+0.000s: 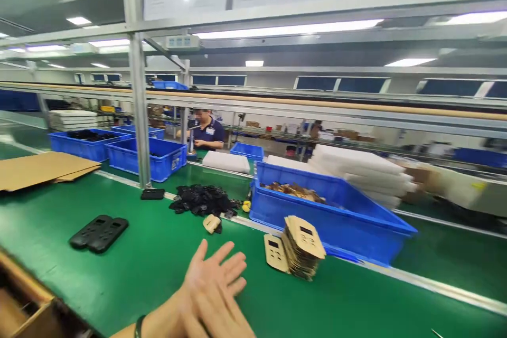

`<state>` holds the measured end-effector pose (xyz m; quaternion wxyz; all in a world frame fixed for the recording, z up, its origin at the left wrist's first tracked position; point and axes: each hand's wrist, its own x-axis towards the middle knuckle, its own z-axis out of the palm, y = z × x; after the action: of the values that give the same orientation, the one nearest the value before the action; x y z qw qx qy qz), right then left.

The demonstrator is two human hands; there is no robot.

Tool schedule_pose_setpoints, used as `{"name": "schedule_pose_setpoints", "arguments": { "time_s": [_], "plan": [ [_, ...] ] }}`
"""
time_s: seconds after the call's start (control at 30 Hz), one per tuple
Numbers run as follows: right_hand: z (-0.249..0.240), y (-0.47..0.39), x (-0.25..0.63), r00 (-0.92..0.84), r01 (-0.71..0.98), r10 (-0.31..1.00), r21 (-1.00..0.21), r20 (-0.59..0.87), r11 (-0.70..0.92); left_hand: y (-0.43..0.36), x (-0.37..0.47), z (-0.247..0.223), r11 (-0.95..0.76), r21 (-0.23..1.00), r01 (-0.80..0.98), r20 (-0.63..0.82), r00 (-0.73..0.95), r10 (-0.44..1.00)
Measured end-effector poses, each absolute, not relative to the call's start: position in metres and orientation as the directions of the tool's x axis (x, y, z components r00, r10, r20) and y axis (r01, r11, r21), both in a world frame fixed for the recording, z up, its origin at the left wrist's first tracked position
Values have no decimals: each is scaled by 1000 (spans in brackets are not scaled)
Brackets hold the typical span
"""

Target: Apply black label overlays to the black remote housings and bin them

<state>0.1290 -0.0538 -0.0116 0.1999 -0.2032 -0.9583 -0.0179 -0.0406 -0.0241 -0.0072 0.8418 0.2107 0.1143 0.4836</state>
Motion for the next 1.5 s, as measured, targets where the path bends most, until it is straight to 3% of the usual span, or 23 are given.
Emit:
{"name": "schedule_pose_setpoints", "arguments": {
  "time_s": [0.1,0.17,0.23,0.27,0.3,0.33,0.43,0.6,0.7,0.8,0.97,1.03,1.1,1.13,1.2,1.23,1.27,1.33,1.43,1.5],
  "plan": [
    [-4,-12,58,-897,210,199,-16,396,977,-28,-64,13,329,556,-763,73,439,895],
    [-9,24,55,-860,299,266,8,435,954,-32,-98,34,126,647,-752,129,271,954],
    [-26,62,84,-760,487,403,37,511,873,-38,-142,53,-142,879,-454,192,66,979],
    [-37,78,105,-740,516,414,53,530,855,-41,-165,58,-246,963,-113,238,-83,968],
    [-50,91,127,-730,531,418,63,540,845,-44,-187,60,-180,922,342,275,-254,927],
    [-62,99,148,-717,543,417,74,559,836,-47,-208,58,105,697,709,301,-423,855],
    [-90,103,195,-645,649,460,120,610,751,-52,-259,38,456,519,722,235,-634,737],
    [-107,90,214,-553,803,475,287,684,522,-49,-292,6,733,211,646,10,-752,660],
    [-110,85,214,-546,821,541,280,639,498,-43,-269,4,717,27,697,-11,-717,697],
    [-106,81,213,-527,833,570,251,630,493,-39,-213,5,583,-87,808,-10,-586,810],
    [-68,70,215,-507,830,552,202,662,520,-31,-109,11,357,-140,924,-7,-361,932],
    [-42,59,212,-433,844,570,91,699,529,-27,-84,21,293,-137,946,-4,-297,955],
    [-16,46,205,-244,804,659,-231,712,547,-23,-68,33,177,-63,982,40,-175,984],
    [-5,39,199,-145,732,727,-421,671,535,-21,-63,38,74,41,996,63,-76,995],
    [9,28,186,-34,500,858,-734,513,458,-15,-55,40,-166,402,901,80,146,986],
    [11,24,181,-17,382,902,-831,432,406,-12,-51,38,-234,606,760,80,235,969],
    [10,22,176,-15,278,931,-892,366,355,-10,-47,33,-232,777,585,69,286,956],
    [1,21,171,-21,141,962,-952,271,271,-6,-39,19,-84,962,259,4,296,955],
    [-19,21,170,-65,131,979,-971,191,198,-5,-34,1,134,991,-15,-127,238,963],
    [-28,18,172,-96,276,967,-927,237,255,-7,-35,-3,207,976,-65,-186,241,953]
  ]
}}
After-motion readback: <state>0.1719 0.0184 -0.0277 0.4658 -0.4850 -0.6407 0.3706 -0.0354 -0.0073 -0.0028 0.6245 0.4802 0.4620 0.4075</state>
